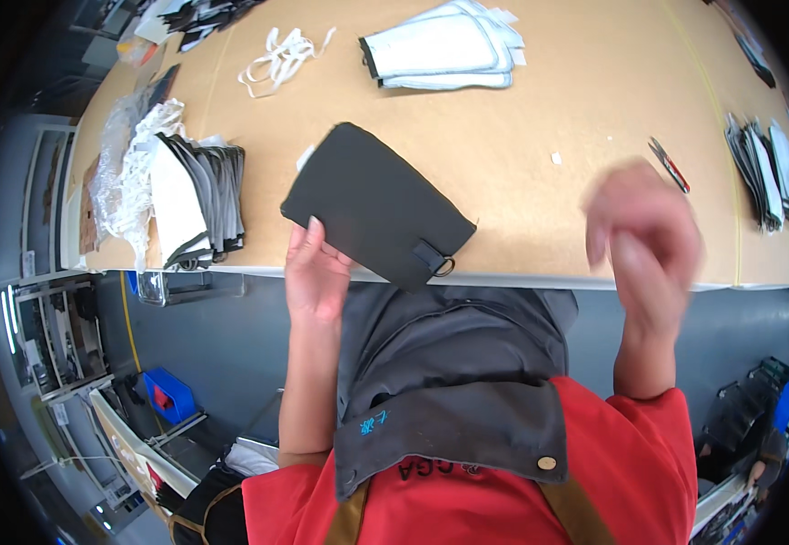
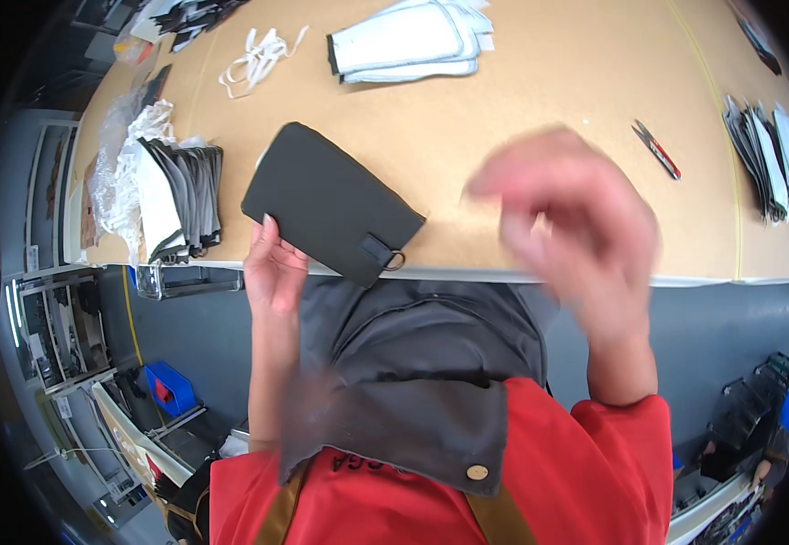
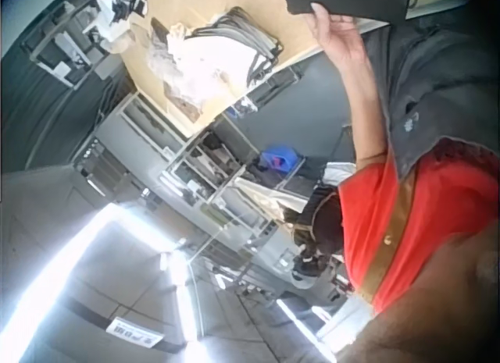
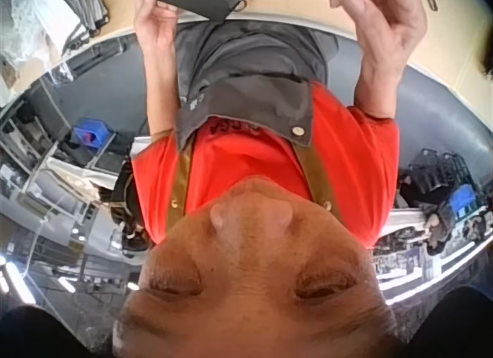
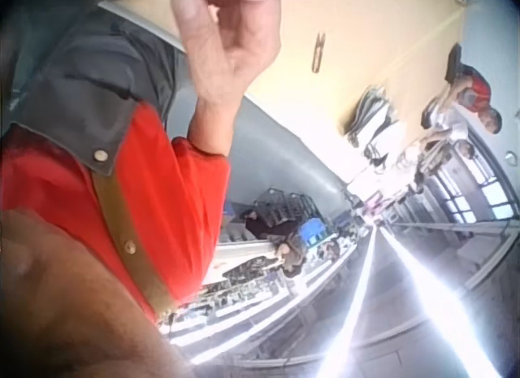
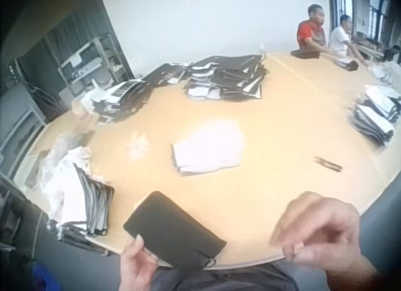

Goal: The recorder is assembling a leather pouch or document holder by attaching adhesive strips and fitting a liner into a pre-cut leather panel.

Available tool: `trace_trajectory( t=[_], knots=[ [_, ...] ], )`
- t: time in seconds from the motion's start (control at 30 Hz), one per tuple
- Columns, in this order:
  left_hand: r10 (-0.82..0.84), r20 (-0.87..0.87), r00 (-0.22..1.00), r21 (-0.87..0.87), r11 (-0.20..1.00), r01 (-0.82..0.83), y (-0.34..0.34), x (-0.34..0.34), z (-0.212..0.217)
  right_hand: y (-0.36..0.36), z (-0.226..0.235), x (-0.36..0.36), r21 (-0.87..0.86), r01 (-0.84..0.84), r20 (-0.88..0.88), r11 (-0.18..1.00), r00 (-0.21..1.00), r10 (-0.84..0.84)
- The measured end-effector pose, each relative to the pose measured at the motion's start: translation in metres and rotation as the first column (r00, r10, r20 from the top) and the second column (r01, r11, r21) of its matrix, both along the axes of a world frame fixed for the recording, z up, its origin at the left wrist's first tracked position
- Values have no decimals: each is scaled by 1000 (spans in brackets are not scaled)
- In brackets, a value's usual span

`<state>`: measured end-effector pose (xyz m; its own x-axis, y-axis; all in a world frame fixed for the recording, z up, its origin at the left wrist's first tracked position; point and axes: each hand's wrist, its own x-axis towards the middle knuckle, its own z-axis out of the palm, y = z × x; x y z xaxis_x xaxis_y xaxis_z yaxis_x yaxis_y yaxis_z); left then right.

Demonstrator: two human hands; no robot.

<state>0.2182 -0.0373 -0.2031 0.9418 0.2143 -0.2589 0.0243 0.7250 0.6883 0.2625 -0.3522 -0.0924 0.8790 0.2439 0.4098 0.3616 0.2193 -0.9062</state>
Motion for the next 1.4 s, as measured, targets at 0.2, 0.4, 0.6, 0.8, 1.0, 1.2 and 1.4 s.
trace_trajectory(
  t=[0.2, 0.4, 0.6, 0.8, 1.0, 1.2, 1.4],
  knots=[
    [-29, 141, 990, 209, 978, -1, -19, -11, 18, 21, 67, -41, 672, -490, 360, 555, 871, 333],
    [-50, 200, 979, 291, 957, -10, -36, -22, 37, 4, 73, -35, 272, -895, 621, 354, 444, 646],
    [-71, 259, 963, 396, 917, -39, -37, -38, 36, 7, 39, -17, -42, -692, 315, 721, 675, 667],
    [-69, 268, 961, 438, 897, -58, -48, -41, 36, -63, -109, 65, -535, 234, -204, 812, 897, -393],
    [-120, 322, 939, 524, 849, -71, -40, -44, 31, -37, -141, 65, -771, 381, 97, 510, 862, -498],
    [-155, 296, 942, 552, 833, -37, -42, -41, 37, -27, -138, 63, -687, 335, -65, 645, 856, -514],
    [-132, 248, 960, 671, 738, -72, -49, -41, 45, 18, -20, 12, -150, 183, -289, 972, 932, -220]
  ],
)
